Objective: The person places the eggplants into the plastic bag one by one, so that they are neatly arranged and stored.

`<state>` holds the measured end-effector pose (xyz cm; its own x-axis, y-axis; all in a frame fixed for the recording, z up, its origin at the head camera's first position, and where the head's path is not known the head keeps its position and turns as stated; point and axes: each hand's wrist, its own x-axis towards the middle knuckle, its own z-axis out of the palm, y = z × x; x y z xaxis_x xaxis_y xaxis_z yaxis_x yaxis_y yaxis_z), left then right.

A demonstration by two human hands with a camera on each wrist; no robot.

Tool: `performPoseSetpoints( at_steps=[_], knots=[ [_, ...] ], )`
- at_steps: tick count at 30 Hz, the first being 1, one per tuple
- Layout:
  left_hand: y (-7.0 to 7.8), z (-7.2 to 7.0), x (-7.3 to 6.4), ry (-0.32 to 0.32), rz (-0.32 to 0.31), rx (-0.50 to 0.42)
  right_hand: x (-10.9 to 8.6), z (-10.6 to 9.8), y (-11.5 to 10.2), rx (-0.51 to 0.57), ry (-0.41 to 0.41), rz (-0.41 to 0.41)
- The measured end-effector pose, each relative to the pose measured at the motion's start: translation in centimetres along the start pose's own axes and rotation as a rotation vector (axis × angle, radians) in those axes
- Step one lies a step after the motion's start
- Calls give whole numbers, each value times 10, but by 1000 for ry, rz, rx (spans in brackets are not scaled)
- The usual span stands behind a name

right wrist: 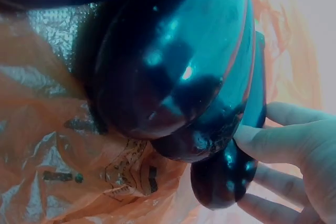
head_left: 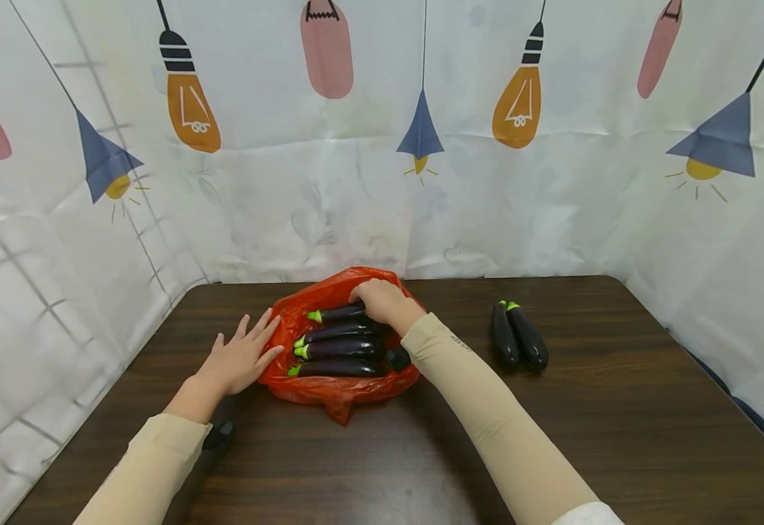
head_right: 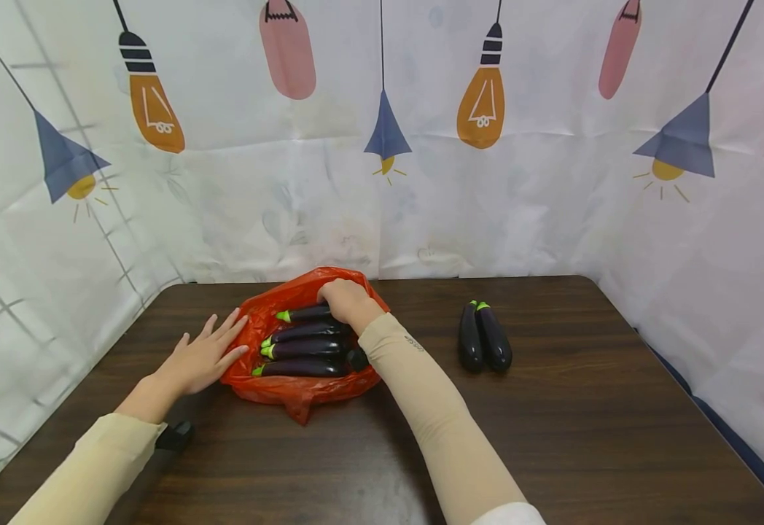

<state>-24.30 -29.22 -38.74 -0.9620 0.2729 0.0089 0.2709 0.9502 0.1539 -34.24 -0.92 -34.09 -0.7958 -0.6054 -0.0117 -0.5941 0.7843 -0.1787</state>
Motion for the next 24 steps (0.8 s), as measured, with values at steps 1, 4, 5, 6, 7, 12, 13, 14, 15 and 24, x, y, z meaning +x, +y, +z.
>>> performPoseSetpoints(
  at_steps=[1, 4, 5, 6, 7, 12, 13, 14, 15, 24],
  knots=[
    [0, 0, 0, -1, 0, 0, 0, 0, 0, 5, -2, -3],
    [0, 0, -1, -3, -1, -4, 1, 0, 0, 23, -12, -9],
    [0, -1, -1, -3, -1, -5, 1, 1, 0, 29, -15, -7],
    [1, -1, -1, -2, -1, -6, 1, 1, 0, 35, -18, -6],
    [1, -1, -1, 0, 0, -4, 2, 1, 0, 41, -21, -6],
    [1, -2, -1, 5, 1, -5, 2, 2, -1, 66, -29, 5],
    [1, -2, -1, 6, 1, -4, 2, 2, -1, 69, -30, 8],
    [1, -2, -1, 6, 1, -5, 2, 2, -1, 71, -31, 11],
    [1, -2, -1, 5, 1, -6, 2, 2, -1, 74, -33, 14],
    [2, -1, -2, 3, 2, -6, 1, 6, -1, 75, -50, 27]
  ],
)
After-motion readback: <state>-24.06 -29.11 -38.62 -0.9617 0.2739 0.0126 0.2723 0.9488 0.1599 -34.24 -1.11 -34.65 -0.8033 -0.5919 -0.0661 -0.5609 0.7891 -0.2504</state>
